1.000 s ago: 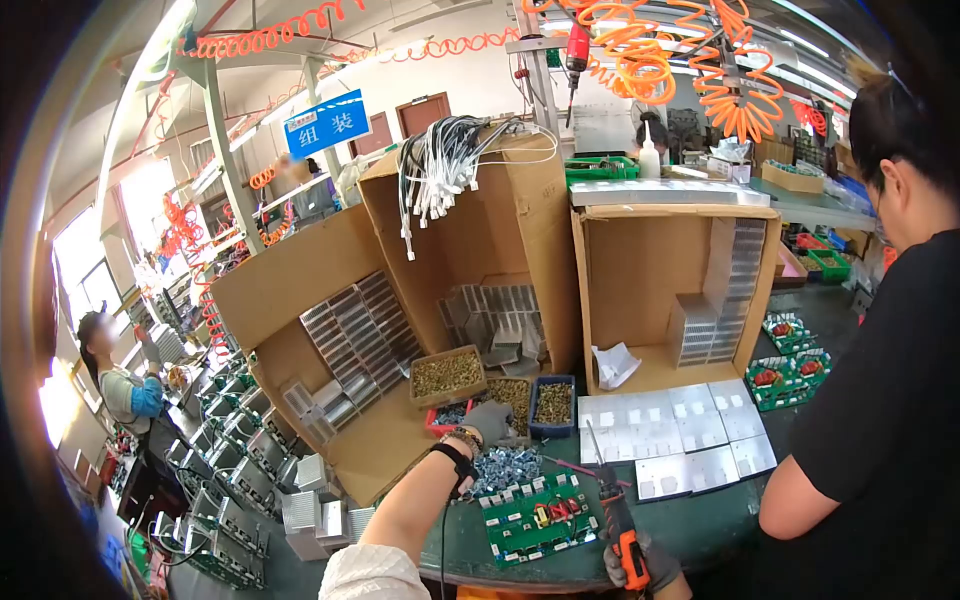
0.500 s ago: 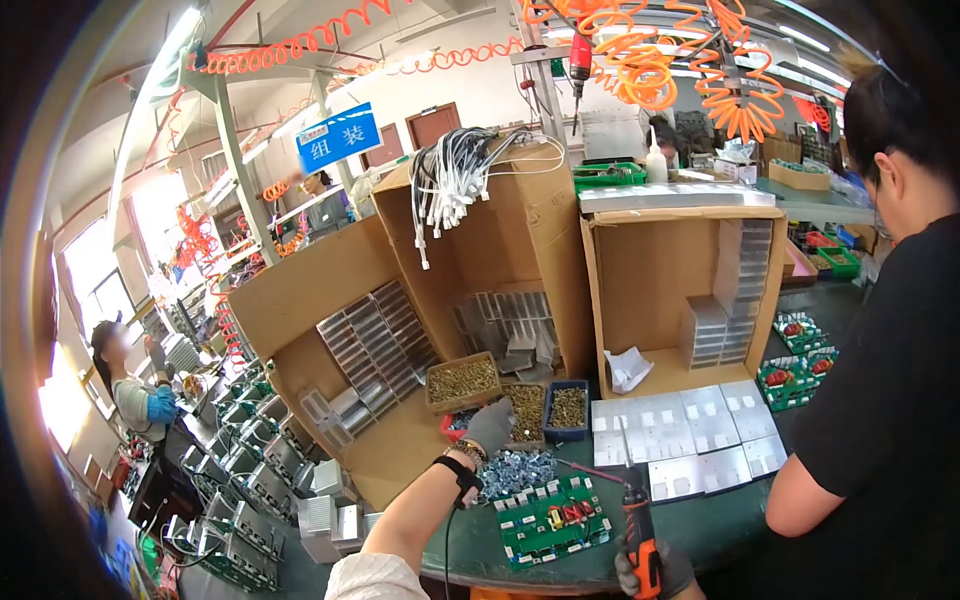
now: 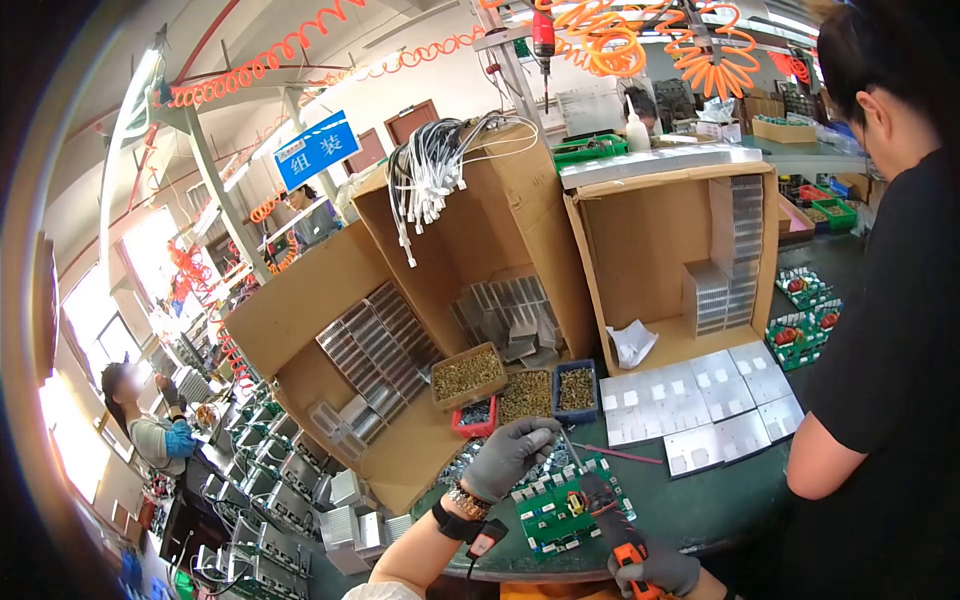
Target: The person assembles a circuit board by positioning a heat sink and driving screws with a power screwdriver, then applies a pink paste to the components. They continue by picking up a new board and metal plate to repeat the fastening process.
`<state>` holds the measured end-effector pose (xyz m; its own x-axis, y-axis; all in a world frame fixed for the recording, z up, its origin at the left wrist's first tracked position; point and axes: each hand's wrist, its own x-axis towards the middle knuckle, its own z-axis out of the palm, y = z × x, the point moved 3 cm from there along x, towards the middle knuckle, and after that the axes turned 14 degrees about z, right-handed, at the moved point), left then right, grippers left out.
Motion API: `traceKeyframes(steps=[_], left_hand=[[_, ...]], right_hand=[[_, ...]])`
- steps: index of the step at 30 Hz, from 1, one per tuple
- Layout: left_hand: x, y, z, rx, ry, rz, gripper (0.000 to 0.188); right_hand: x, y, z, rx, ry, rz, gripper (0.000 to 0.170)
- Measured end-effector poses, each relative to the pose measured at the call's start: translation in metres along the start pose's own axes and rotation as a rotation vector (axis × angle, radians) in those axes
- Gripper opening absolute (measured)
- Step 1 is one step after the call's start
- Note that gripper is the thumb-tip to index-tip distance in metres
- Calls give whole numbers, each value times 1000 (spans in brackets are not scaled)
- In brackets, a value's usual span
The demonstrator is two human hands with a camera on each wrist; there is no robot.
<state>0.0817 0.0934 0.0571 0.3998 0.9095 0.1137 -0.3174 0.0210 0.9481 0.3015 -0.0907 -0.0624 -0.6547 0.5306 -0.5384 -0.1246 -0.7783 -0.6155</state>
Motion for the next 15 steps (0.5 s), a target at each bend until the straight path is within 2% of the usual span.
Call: traceKeyframes(steps=[1,3,6,8,11,14,15], left_hand=[[-1,-3,-4,-4,0,-5,28],[-3,-7,-15,43,-114,-65,27],[-6,-11,-24,91,-83,-89,29],[-7,-17,-27,125,-73,-85,30],[-11,-17,-24,113,-40,-41,31],[-16,-8,-15,162,-9,-17,35],[-16,-9,-15,197,-23,-15,29]], right_hand=[[-2,-4,6,-25,41,2,62],[-5,-5,14,-51,85,5,59],[-7,-7,18,13,60,-50,50],[-7,-4,17,-53,86,-73,41],[-10,-5,19,-143,127,-56,37],[-14,-3,23,-86,149,-46,33],[-13,-2,22,-84,150,-44,33]])
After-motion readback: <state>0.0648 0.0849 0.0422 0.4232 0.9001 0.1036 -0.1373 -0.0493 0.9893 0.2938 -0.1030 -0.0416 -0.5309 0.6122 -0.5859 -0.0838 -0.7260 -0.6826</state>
